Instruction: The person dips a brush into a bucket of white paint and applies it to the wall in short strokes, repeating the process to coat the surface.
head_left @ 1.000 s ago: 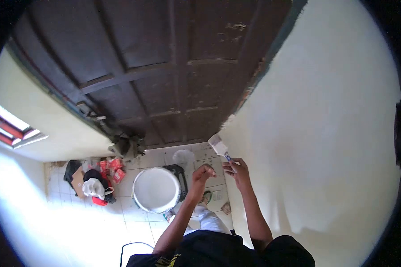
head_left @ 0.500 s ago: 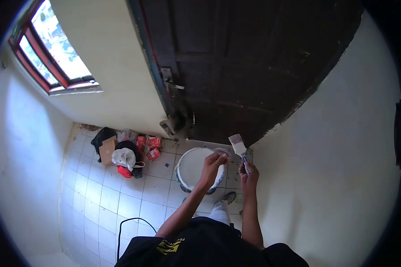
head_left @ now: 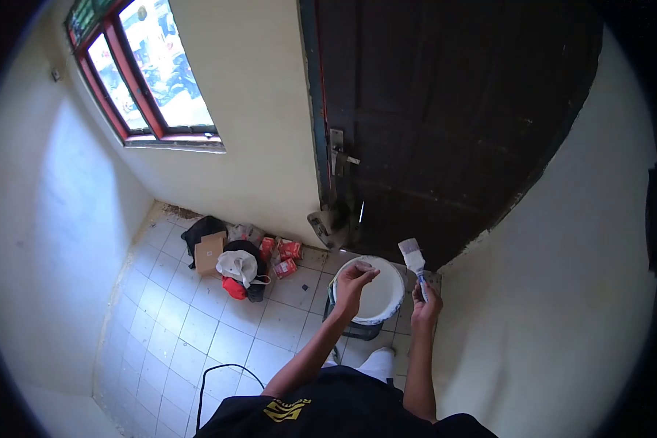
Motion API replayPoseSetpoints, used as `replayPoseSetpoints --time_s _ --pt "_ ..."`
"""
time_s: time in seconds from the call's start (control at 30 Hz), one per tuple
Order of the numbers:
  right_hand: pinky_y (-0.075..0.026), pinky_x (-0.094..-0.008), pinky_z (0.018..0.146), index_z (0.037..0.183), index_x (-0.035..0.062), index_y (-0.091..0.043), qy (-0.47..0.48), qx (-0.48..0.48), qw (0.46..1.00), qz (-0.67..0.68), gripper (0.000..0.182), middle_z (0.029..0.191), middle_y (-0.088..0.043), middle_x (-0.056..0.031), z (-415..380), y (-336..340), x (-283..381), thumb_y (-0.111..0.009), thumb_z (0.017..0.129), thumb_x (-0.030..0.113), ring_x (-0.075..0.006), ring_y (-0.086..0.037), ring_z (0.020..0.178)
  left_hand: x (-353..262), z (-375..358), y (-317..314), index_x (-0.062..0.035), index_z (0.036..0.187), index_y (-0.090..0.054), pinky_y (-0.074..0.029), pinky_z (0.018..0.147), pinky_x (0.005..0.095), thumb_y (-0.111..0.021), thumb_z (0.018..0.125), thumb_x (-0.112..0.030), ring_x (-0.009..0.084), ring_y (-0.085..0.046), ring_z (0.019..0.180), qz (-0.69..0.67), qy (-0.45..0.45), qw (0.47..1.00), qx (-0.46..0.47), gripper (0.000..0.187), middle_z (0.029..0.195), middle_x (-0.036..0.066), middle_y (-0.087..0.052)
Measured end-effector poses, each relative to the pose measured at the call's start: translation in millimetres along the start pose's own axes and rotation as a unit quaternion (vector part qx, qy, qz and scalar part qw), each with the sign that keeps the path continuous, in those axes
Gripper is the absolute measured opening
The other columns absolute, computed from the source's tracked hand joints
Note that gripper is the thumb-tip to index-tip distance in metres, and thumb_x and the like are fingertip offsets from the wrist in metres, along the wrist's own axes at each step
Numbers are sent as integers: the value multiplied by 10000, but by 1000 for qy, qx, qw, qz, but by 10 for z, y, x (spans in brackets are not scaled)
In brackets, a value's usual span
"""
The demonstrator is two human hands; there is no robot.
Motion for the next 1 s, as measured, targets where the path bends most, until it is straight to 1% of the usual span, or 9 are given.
replayPoseSetpoints --time_s 0.07,0.13,0.33,0.4,0.5,0.67,0.73,0.87,1.0 --pt "-521 -295 681 988 -41 -620 -4 -4 1000 -12 187 879 -639 -102 -75 -5 76 -649 838 67 -177 -620 753 32 -32 21 -49 836 -607 -438 704 230 -705 826 -47 104 -575 753 -3 9 1000 -11 99 812 17 -620" --pt "-524 -290 692 998 -50 -627 0 8 1000 -27 190 894 -644 -105 -66 -12 138 -637 839 53 -171 -623 766 50 -63 -17 -78 827 -587 -443 733 248 -644 898 -125 93 -574 799 -34 12 999 -5 102 861 0 -601" --pt "-540 -279 739 1052 -80 -623 34 76 993 -78 228 927 -632 -92 66 -83 414 -608 843 11 -160 -621 793 21 -110 -246 -108 913 -606 -444 787 291 -549 967 -261 96 -578 856 -33 10 999 14 171 873 -4 -605" --pt "-543 -278 731 1059 -85 -620 28 52 997 -59 236 934 -630 -96 37 -126 515 -605 845 13 -166 -624 783 72 -137 -301 -97 895 -614 -447 767 275 -588 947 -223 96 -580 837 -23 7 1000 10 139 856 -2 -609" --pt "-549 -283 731 1068 -91 -615 52 49 994 -77 245 942 -629 -109 64 -90 600 -598 847 13 -176 -631 779 260 -202 -302 -60 840 -655 -424 658 218 -709 845 -159 68 -559 719 8 8 999 -42 112 768 -3 -621" --pt "-560 -301 729 1064 -88 -616 72 25 990 -122 239 925 -632 -122 96 254 641 -592 846 9 -185 -640 754 611 -370 -237 -62 904 -661 -432 670 212 -688 860 -142 64 -572 738 -16 36 995 -93 95 797 -11 -633" --pt "-568 -307 720 1054 -87 -617 134 33 976 -168 229 898 -631 -121 111 309 670 -586 846 3 -189 -641 719 732 -395 -150 -56 937 -654 -434 677 216 -666 880 -163 74 -577 759 -4 51 994 -94 121 841 -1 -638" --pt "-574 -284 681 1009 -79 -620 99 -8 983 -157 191 899 -634 -136 128 623 501 -598 842 12 -192 -647 718 843 -410 58 -57 957 -642 -433 707 231 -634 908 -202 89 -581 789 -3 89 990 -112 153 885 5 -635" --pt "-572 -272 661 968 -61 -624 48 -42 987 -146 148 835 -632 -110 182 764 76 -610 859 38 -173 -639 695 906 -273 304 -74 954 -625 -418 745 250 -577 947 -263 102 -581 809 33 114 988 -101 195 892 0 -625"
Point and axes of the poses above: each hand's wrist, its own z-axis towards the middle knuckle, its own y-axis out of the back of the hand, x = y × z, the point moved 4 cm from there along z, towards the middle knuckle
